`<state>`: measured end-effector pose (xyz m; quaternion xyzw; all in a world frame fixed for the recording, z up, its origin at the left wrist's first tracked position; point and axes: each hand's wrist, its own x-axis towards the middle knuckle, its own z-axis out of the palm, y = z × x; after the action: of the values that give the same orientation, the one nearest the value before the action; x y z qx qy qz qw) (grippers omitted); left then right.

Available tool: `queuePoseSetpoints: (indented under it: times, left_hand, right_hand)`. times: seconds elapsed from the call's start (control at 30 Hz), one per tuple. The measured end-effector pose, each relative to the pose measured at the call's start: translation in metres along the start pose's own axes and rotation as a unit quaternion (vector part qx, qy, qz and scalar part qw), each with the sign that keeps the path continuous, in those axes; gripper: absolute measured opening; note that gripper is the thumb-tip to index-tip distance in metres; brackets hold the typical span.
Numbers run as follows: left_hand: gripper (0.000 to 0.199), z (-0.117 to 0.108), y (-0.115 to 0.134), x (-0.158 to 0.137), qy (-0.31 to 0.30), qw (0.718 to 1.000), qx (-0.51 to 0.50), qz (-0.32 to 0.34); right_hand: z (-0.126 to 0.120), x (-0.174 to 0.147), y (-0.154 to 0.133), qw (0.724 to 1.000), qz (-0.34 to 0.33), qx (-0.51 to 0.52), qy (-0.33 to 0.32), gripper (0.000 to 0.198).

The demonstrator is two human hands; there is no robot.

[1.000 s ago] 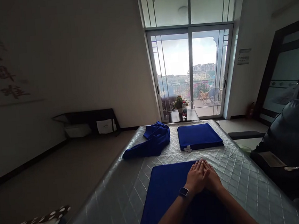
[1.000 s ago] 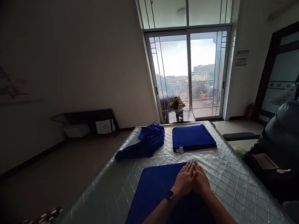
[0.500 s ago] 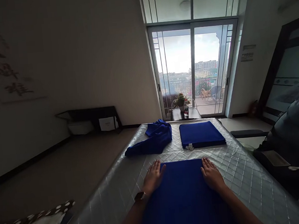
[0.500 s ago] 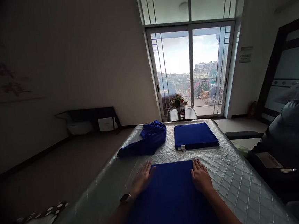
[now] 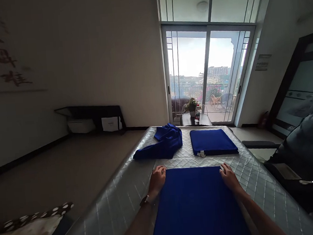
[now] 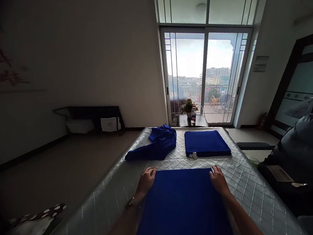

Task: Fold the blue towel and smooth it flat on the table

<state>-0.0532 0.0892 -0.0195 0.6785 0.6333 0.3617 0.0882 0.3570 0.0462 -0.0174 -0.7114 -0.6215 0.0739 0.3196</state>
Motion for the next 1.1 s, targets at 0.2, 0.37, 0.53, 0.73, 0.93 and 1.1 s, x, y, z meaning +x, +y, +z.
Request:
queuePoseSetpoints:
  times: [0.2, 0.37, 0.53, 0.73, 0.93, 1.1]
  left_hand:
    - [0.025, -0.002, 0.004, -0.002, 0.012, 0.999, -0.04, 0.002]
    - [0.018, -0.006, 0.009, -0.002, 0.016, 0.997, -0.071, 0.001]
    - [0.012, -0.008, 0.013, -0.001, 0.021, 0.993, -0.115, -0.023]
    - [0.022, -0.013, 0.017, 0.0, 0.003, 0.976, -0.209, -0.062]
    - [0.043, -0.02, 0.021, 0.003, 0.021, 0.95, -0.297, -0.097]
    - [0.052, -0.031, 0.025, 0.008, 0.021, 0.931, -0.351, -0.101]
  right_hand:
    - [-0.003, 0.023, 0.001, 1.0, 0.007, -0.006, 0.012, 0.048]
    - [0.003, 0.016, -0.003, 0.999, -0.003, 0.017, 0.048, 0.046]
    - [0.002, 0.011, -0.002, 0.995, -0.01, 0.074, 0.063, 0.037]
    - [-0.002, 0.012, 0.0, 0.981, 0.009, 0.182, 0.061, 0.039]
    - [-0.011, 0.012, 0.0, 0.963, 0.022, 0.262, 0.066, 0.046]
    - [-0.024, 0.013, -0.002, 0.949, 0.008, 0.31, 0.063, 0.047]
